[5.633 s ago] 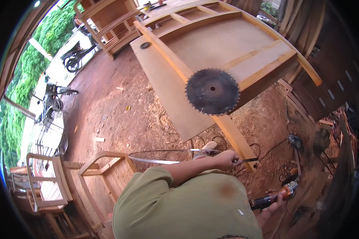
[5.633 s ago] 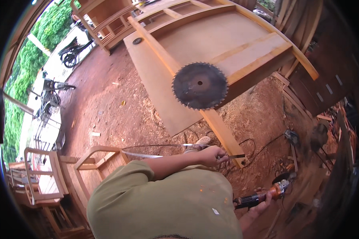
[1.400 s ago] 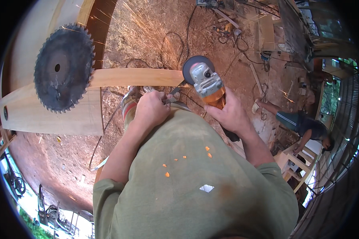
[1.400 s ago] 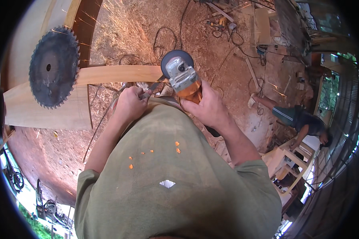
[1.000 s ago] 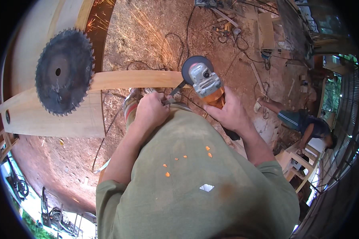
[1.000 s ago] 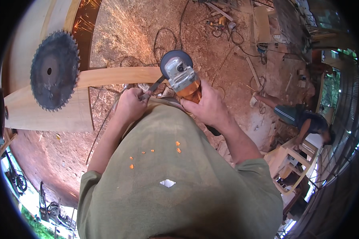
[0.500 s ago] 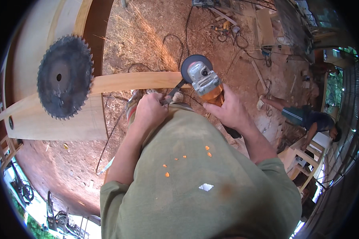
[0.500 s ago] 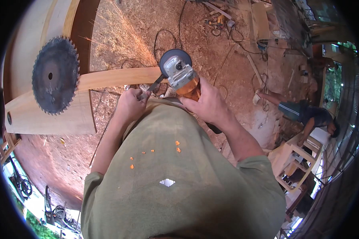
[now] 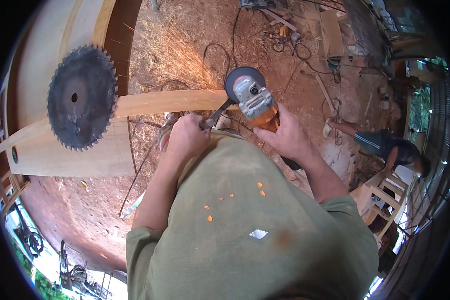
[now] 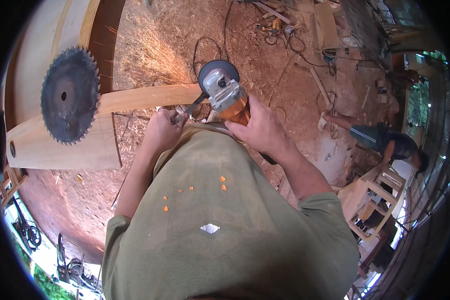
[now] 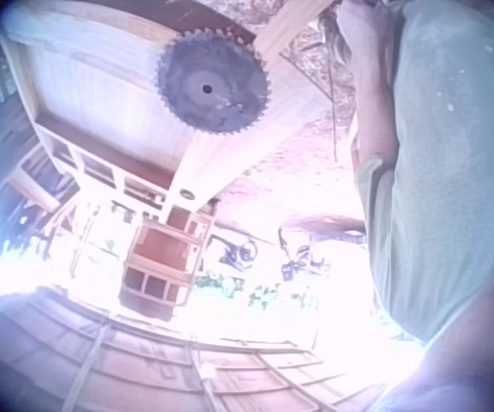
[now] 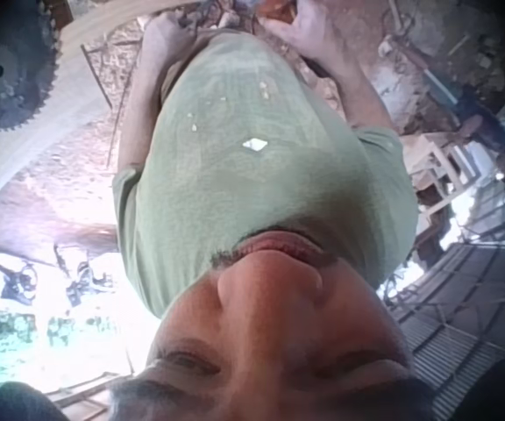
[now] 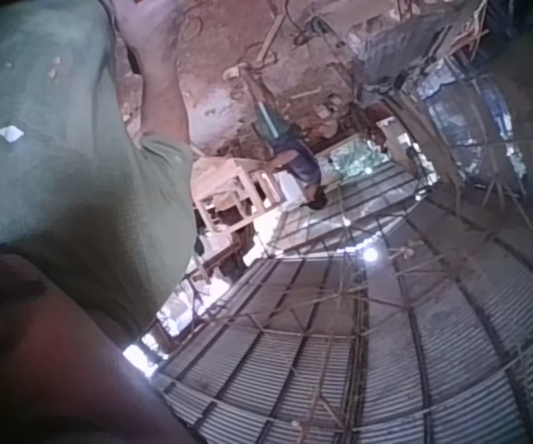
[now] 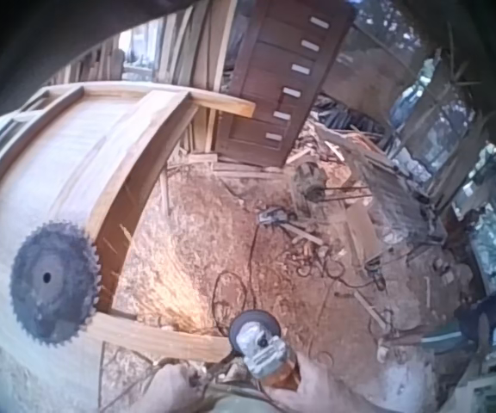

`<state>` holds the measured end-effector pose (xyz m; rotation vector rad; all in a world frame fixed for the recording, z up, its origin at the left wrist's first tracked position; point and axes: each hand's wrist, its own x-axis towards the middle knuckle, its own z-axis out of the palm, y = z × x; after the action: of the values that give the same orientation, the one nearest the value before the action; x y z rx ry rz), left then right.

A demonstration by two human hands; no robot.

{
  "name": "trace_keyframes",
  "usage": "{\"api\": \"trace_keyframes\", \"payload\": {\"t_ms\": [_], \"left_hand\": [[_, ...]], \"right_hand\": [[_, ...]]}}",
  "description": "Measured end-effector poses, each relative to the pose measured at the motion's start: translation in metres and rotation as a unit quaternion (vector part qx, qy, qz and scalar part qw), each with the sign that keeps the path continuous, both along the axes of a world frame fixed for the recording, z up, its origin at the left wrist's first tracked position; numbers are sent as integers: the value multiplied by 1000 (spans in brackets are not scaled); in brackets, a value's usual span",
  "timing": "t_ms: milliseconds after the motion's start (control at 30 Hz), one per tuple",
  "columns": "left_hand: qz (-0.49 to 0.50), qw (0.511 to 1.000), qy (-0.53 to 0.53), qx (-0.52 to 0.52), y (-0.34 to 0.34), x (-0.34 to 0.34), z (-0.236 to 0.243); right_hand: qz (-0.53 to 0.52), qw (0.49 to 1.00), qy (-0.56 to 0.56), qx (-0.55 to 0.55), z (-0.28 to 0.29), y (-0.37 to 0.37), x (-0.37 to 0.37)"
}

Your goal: The person sharpens the edge of a curved metal strip using an angle grinder, holding the strip by hand against a wooden support and moving the grinder along its length to create sparks.

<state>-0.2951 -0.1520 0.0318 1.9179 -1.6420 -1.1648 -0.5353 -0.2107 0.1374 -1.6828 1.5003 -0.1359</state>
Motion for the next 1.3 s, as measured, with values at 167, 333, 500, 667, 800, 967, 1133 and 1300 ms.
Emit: {"api": "trace_keyframes", "payload": {"t_ms": [167,333,500,667,800,967,1133,1300], "left_hand": [[-1,999,8,40,-3,0,6],[1,999,14,47,0,-1,2],[1,1000,9,18,0,-1,3],[2,1000,9,30,-2,-1,6],[2,999,15,45,-3,-1,7],[3,999,14,49,-4,-1,8],[1,1000,6,17,-3,-2,6],[-2,999,10,37,-5,-1,13]], "right_hand": [[20,999,24,-23,1,0,1],[34,999,35,-22,3,0,-1],[38,998,45,-29,7,-1,1],[34,998,51,-22,9,-1,3],[48,998,40,-23,6,0,-1],[53,998,38,-22,12,0,0],[33,998,38,-23,7,2,-1],[56,998,28,-25,9,1,-2]]}}
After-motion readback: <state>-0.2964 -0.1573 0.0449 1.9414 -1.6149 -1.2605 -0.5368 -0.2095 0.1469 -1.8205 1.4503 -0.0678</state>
